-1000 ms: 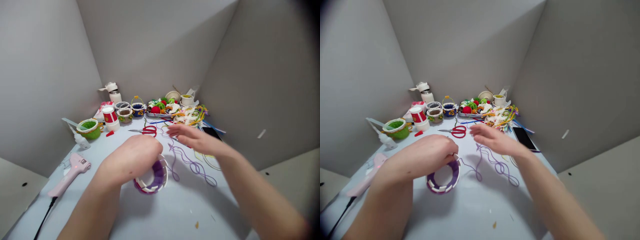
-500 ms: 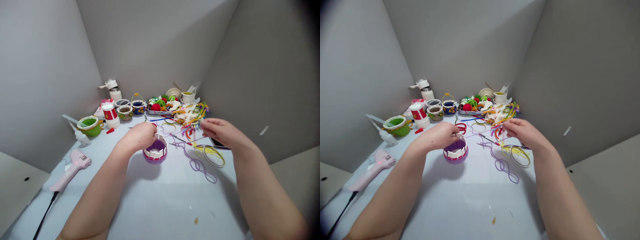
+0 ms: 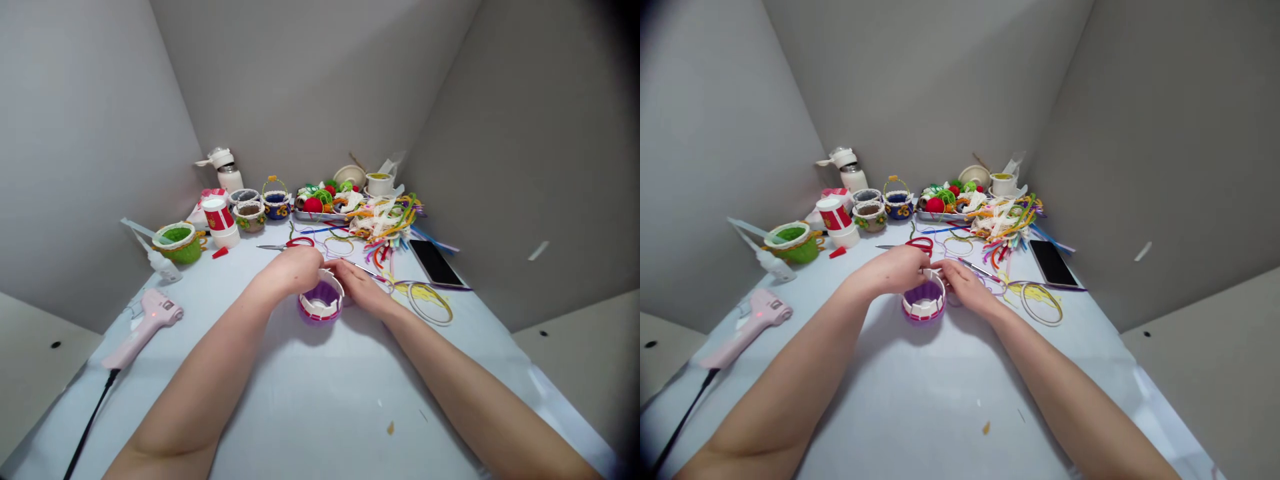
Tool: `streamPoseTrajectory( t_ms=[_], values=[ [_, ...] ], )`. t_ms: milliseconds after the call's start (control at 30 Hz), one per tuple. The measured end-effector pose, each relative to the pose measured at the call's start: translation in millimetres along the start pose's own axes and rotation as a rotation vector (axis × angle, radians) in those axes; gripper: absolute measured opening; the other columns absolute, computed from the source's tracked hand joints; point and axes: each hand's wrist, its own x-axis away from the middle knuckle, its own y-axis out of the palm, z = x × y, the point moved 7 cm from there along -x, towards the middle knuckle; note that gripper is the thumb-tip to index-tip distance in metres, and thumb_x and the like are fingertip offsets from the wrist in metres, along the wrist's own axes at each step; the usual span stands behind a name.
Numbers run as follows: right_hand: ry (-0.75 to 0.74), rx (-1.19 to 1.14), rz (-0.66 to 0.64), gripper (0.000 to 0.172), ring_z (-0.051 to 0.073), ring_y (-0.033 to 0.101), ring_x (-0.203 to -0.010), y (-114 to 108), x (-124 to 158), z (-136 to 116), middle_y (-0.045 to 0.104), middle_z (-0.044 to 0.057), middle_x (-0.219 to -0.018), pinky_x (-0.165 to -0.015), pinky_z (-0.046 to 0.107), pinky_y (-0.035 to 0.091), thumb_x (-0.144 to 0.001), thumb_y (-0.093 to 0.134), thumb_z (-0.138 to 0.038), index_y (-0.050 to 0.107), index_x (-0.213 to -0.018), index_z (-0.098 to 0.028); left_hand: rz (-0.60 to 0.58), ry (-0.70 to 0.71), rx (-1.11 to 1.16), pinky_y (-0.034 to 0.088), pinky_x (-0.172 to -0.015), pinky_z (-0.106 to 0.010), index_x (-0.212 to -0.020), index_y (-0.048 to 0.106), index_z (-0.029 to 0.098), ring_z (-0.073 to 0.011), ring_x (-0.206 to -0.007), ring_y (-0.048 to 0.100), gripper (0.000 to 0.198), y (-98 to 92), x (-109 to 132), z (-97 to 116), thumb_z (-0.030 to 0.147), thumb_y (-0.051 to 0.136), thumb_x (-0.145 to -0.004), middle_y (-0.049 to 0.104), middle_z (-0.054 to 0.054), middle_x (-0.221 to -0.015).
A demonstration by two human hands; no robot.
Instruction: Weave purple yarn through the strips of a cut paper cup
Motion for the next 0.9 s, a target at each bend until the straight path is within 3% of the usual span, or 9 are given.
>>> streamPoseTrajectory(
  t_ms=[67, 200, 433, 633, 900],
  values=[
    [0.029, 0.068, 0.019, 0.042, 0.012, 0.050, -0.059, -6.0, 1.9, 1.1, 0.055, -0.001, -0.069, -0.055, 0.023, 0.041, -0.089, 0.039, -0.055, 0.059, -0.102, -0.020, -0.004, -0.009, -0.001, 0.040, -0.062, -0.025, -0.084, 0.069, 0.015, -0.0177, -0.071, 0.059, 0.024, 1.6, -1.0, -1.3, 0.020, 0.047, -0.075, 0.069, -0.010, -0.082],
    [0.038, 0.163, 0.029, 0.035, 0.010, 0.042, -0.055, -16.1, 9.2, -0.4, 0.052, -0.002, -0.067, -0.050, 0.022, 0.034, -0.084, 0.051, -0.051, 0.062, -0.087, -0.018, -0.024, -0.026, 0.001, 0.040, -0.061, -0.024, -0.081, 0.069, 0.016, -0.0168, -0.070, 0.059, 0.022, 3.3, -1.1, -1.0, 0.021, 0.049, -0.074, 0.069, -0.010, -0.080],
    [-0.009, 0.323, 0.013, 0.034, 0.013, 0.048, -0.065, -21.3, 22.4, -10.6, 0.059, 0.001, -0.075, -0.058, 0.024, 0.038, -0.085, 0.050, -0.047, 0.065, -0.087, -0.017, -0.100, -0.012, 0.013, 0.041, -0.061, -0.025, -0.089, 0.069, 0.014, -0.0191, -0.075, 0.061, 0.026, 5.4, 2.9, 7.5, 0.017, 0.050, -0.073, 0.070, -0.012, -0.087],
    [-0.039, 0.378, -0.012, 0.031, 0.014, 0.052, -0.068, -13.6, 26.1, -19.9, 0.062, 0.002, -0.077, -0.061, 0.025, 0.039, -0.084, 0.053, -0.043, 0.066, -0.086, -0.016, -0.135, 0.048, 0.107, 0.042, -0.065, -0.023, -0.108, 0.064, 0.020, -0.0171, -0.084, 0.060, 0.037, 4.2, 7.1, 8.1, 0.027, 0.055, -0.073, 0.068, -0.008, -0.101],
    [-0.022, 0.417, -0.009, 0.037, 0.011, 0.042, -0.056, -16.1, 26.5, -14.3, 0.053, -0.002, -0.063, -0.051, 0.023, 0.030, -0.086, 0.047, -0.049, 0.064, -0.081, -0.016, -0.033, 0.118, 0.270, 0.038, -0.059, -0.021, -0.089, 0.069, 0.018, -0.0126, -0.074, 0.059, 0.025, 8.4, -6.0, 6.2, 0.032, 0.055, -0.075, 0.070, -0.003, -0.086]
  ],
)
